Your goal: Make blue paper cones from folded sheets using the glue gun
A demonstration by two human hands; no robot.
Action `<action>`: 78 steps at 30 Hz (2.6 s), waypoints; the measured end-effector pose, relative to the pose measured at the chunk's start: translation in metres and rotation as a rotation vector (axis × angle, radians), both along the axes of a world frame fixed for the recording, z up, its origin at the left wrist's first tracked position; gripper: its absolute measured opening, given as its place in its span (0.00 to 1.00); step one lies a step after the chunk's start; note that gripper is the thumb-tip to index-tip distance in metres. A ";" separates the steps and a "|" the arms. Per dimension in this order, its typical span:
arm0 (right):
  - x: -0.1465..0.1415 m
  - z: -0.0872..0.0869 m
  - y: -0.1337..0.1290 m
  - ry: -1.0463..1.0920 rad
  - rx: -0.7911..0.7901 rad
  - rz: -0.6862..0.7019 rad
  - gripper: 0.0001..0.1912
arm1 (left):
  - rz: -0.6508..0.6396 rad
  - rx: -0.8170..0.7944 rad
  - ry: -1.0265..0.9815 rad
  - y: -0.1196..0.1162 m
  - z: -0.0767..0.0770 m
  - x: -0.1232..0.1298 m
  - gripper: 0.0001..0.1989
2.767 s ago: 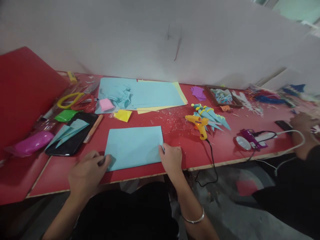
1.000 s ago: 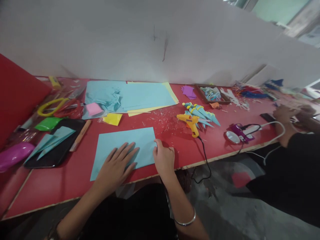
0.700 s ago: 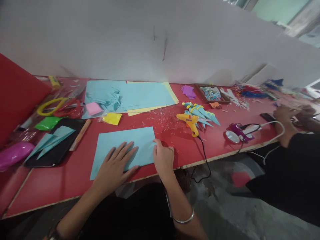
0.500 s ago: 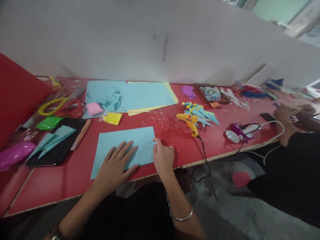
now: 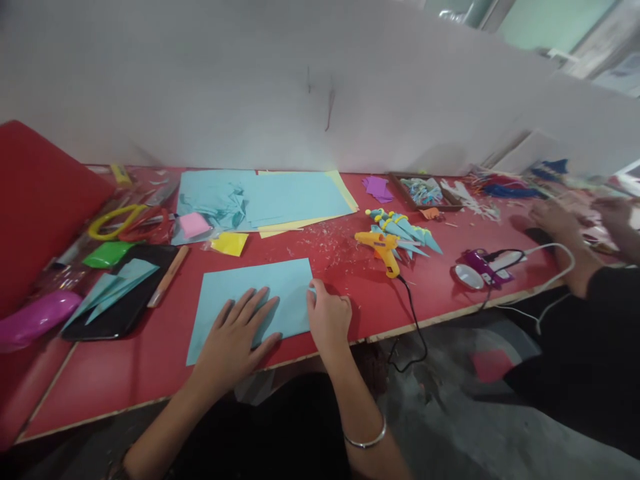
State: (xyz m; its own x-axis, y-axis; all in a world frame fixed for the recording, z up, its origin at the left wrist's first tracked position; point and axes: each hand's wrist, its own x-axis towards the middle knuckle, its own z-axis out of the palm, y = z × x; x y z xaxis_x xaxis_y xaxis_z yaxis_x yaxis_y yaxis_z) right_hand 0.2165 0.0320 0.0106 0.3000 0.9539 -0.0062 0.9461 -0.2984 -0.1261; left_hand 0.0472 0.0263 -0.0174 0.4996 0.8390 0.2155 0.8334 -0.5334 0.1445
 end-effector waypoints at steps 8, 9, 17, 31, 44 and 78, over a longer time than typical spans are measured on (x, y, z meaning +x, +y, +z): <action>-0.002 -0.001 0.002 -0.012 -0.011 -0.014 0.14 | 0.000 -0.001 0.028 0.001 -0.002 -0.001 0.27; -0.002 -0.002 0.002 -0.018 -0.007 -0.015 0.14 | 0.002 -0.001 0.031 0.001 -0.002 -0.001 0.27; -0.004 -0.007 0.002 -0.080 0.040 -0.030 0.13 | 0.024 -0.010 0.033 0.002 -0.003 0.001 0.27; 0.000 -0.015 0.000 -0.081 0.116 -0.015 0.12 | 0.275 -0.112 0.102 -0.006 0.002 -0.056 0.29; 0.001 -0.012 -0.004 -0.018 0.106 -0.014 0.12 | 0.215 -0.153 -0.142 -0.006 -0.009 -0.107 0.30; 0.004 -0.018 -0.002 -0.012 0.129 0.003 0.14 | 0.219 -0.128 -0.116 -0.015 -0.002 -0.097 0.29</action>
State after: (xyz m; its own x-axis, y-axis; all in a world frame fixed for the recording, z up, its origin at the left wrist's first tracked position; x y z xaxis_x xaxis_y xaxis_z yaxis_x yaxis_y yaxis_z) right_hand 0.2203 0.0302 -0.0074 0.2968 0.9473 0.1204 0.9485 -0.2778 -0.1524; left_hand -0.0495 0.0113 -0.0199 0.2817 0.9484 0.1457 0.9008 -0.3137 0.3004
